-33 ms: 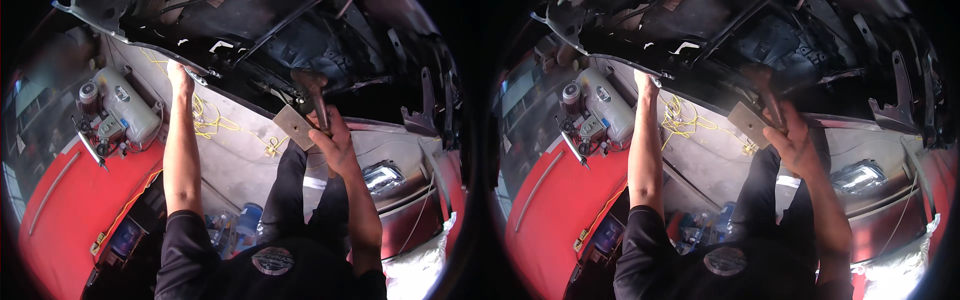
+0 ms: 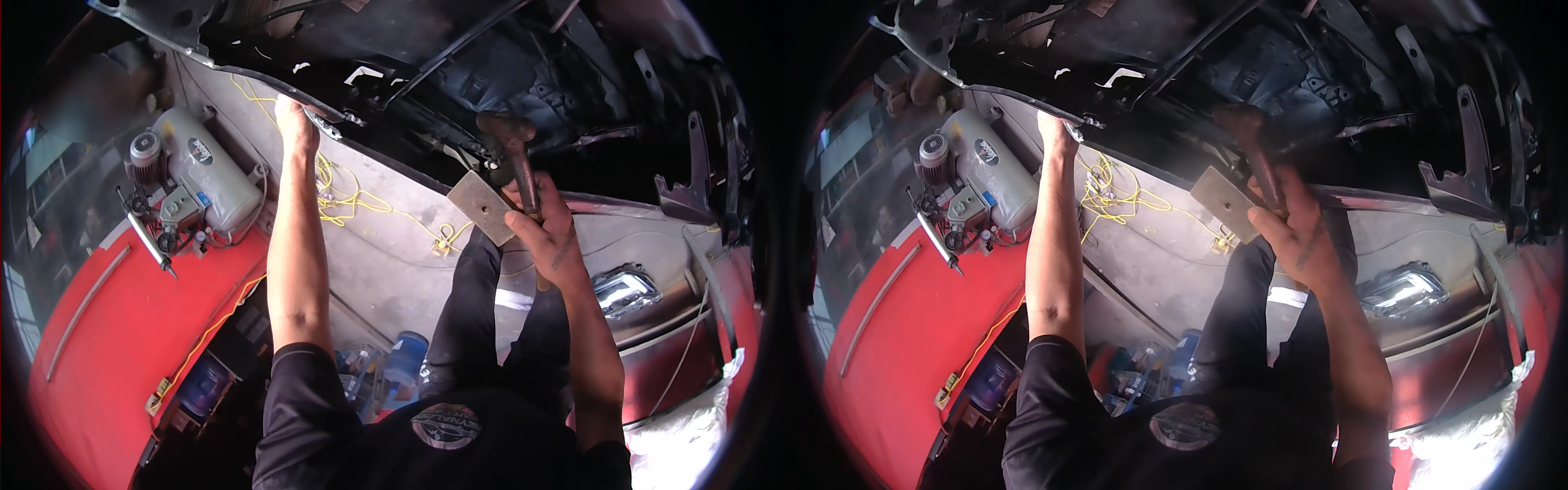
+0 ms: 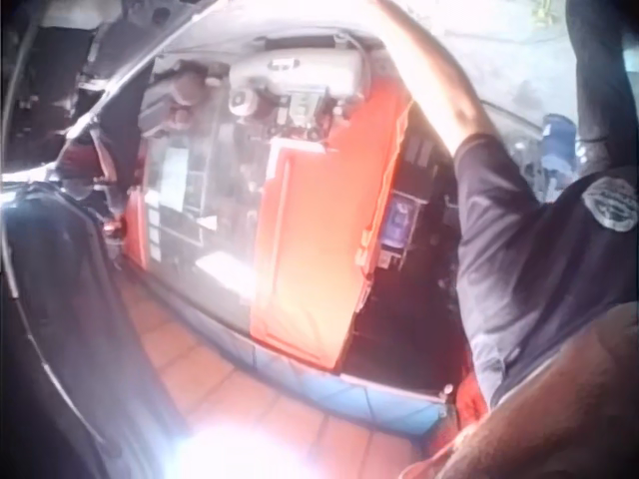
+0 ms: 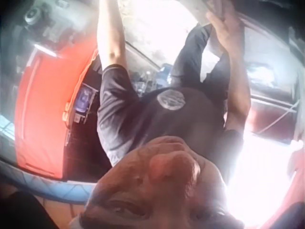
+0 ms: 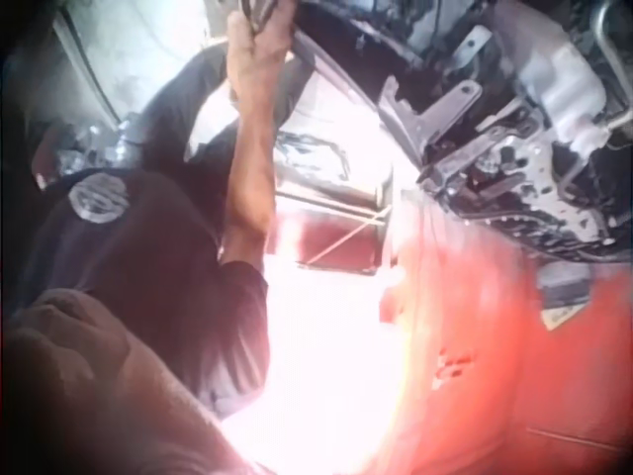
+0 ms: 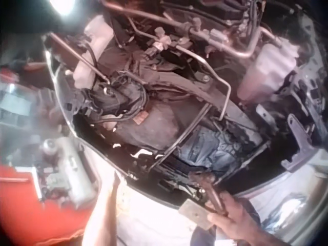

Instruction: The person uses a hammer and a metal plate to straighten a damaged car body panel before positioning a headlight assembly into the front of the vehicle.

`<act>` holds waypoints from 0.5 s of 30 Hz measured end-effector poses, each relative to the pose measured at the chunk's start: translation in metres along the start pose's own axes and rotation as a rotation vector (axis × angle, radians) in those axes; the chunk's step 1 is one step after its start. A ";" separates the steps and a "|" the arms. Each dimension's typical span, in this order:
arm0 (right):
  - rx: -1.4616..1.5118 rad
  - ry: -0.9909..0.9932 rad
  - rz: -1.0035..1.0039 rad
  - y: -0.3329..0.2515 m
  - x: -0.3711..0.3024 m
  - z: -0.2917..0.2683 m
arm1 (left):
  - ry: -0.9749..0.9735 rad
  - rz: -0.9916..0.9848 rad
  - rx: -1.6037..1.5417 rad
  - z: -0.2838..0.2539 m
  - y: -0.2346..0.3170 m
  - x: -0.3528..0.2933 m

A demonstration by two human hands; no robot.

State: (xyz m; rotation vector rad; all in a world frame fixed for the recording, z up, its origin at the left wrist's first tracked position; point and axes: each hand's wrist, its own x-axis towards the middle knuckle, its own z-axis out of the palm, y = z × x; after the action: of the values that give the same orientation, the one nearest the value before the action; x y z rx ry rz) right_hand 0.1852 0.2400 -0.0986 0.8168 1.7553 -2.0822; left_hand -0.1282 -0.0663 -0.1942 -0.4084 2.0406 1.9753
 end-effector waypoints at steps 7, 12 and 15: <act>-0.124 -0.036 0.012 -0.007 0.001 -0.002 | 0.398 0.186 0.157 0.021 0.024 -0.101; -0.118 -0.052 -0.042 -0.006 0.010 -0.006 | 0.087 0.053 -0.018 0.102 0.055 -0.277; 0.033 0.026 0.034 -0.007 0.014 -0.010 | 0.009 -0.046 0.074 0.156 0.046 -0.309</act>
State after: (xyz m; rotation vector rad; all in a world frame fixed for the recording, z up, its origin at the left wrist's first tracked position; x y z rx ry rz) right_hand 0.1723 0.2533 -0.1027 0.8800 1.7123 -2.0936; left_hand 0.1396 0.0950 -0.0380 -0.4441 2.0831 1.8692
